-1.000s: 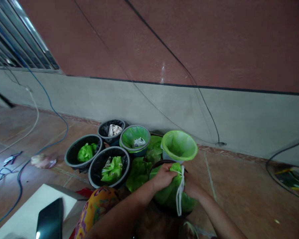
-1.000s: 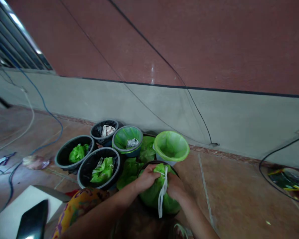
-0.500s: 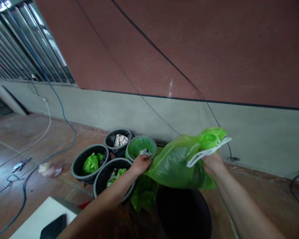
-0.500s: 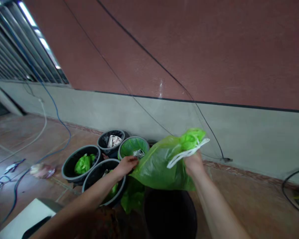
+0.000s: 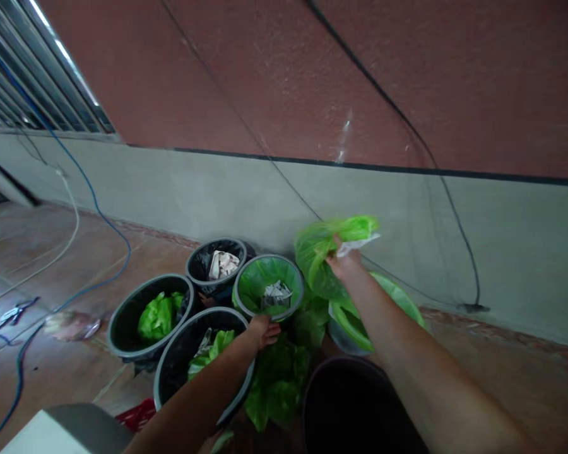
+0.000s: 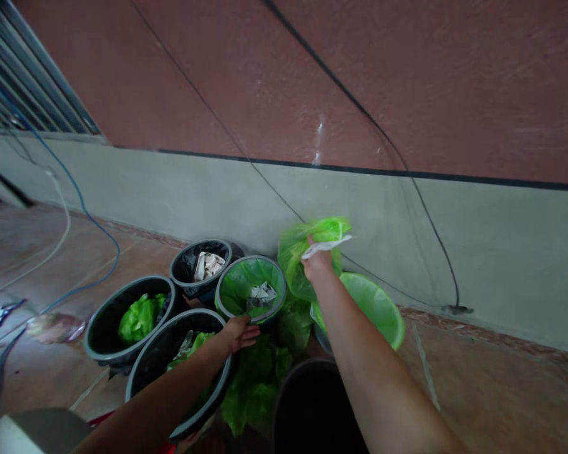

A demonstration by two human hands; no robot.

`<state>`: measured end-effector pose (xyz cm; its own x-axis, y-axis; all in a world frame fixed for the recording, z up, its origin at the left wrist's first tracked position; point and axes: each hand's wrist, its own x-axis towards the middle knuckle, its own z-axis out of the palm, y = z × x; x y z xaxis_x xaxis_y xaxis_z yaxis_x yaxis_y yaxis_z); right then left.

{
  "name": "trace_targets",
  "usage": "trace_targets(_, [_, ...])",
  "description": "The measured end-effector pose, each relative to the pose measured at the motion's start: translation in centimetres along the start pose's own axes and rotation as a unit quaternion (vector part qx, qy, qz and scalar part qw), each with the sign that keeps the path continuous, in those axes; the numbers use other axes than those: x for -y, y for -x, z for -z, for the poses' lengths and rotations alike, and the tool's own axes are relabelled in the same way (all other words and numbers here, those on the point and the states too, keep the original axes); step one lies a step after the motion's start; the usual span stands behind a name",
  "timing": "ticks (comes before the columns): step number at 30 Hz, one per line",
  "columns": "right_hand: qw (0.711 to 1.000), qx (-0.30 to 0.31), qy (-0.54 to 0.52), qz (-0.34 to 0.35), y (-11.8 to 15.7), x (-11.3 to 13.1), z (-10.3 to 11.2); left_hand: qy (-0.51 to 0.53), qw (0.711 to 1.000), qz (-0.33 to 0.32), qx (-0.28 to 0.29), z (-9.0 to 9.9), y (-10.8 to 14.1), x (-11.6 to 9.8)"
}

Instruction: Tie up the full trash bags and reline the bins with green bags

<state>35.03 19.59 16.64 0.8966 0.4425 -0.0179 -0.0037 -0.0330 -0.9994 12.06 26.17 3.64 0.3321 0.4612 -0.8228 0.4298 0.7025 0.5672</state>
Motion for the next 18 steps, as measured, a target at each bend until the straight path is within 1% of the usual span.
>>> trace_targets(2, [0.996, 0.037, 0.013, -0.076, 0.4, -1.9, -0.5, 0.015, 1.000, -0.007, 0.004, 0.1, -0.3, 0.6])
trace_targets(3, [0.993, 0.039, 0.037, -0.105, 0.7, -2.8, -0.3, 0.022, 1.000, -0.011, 0.005, 0.1, -0.4, 0.8])
trace_targets(4, [0.990, 0.031, 0.081, -0.111, 1.1, -3.7, 0.2, 0.028, 1.000, -0.013, 0.006, 0.2, -0.4, 1.0])
trace_targets(5, [0.984, 0.017, 0.147, -0.096, 1.5, -4.5, 0.9, 0.032, 0.999, -0.016, 0.007, 0.2, -0.4, 1.2])
trace_targets(6, [0.971, 0.003, 0.229, -0.067, 1.8, -5.2, 1.8, 0.035, 0.999, -0.018, 0.008, 0.2, -0.3, 1.3])
trace_targets(7, [0.947, -0.004, 0.319, -0.034, 2.2, -6.0, 2.7, 0.038, 0.999, -0.020, 0.010, 0.3, -0.2, 1.4])
trace_targets(8, [0.915, 0.002, 0.403, -0.010, 2.5, -6.7, 3.6, 0.043, 0.999, -0.021, 0.013, 0.3, -0.1, 1.4])
trace_targets(9, [0.885, 0.023, 0.466, -0.001, 2.8, -7.4, 4.4, 0.049, 0.998, -0.019, 0.016, 0.2, 0.1, 1.4])
trace_targets(10, [0.859, 0.055, 0.509, -0.007, 3.2, -8.1, 4.9, 0.056, 0.998, -0.017, 0.019, 0.2, 0.2, 1.4])
trace_targets(11, [0.840, 0.090, 0.535, -0.020, 3.4, -8.9, 5.0, 0.063, 0.998, -0.015, 0.022, 0.1, 0.4, 1.4])
trace_targets(12, [0.826, 0.124, 0.548, -0.032, 3.7, -9.6, 4.8, 0.071, 0.997, -0.015, 0.024, 0.0, 0.5, 1.4])
trace_targets(14, [0.814, 0.171, 0.553, -0.034, 3.9, -10.8, 3.6, 0.091, 0.995, -0.019, 0.022, -0.3, 0.6, 1.4])
trace_targets(18, [0.817, 0.188, 0.545, -0.033, 3.7, -12.8, 0.1, 0.130, 0.991, -0.029, -0.012, -1.1, 0.2, 1.3])
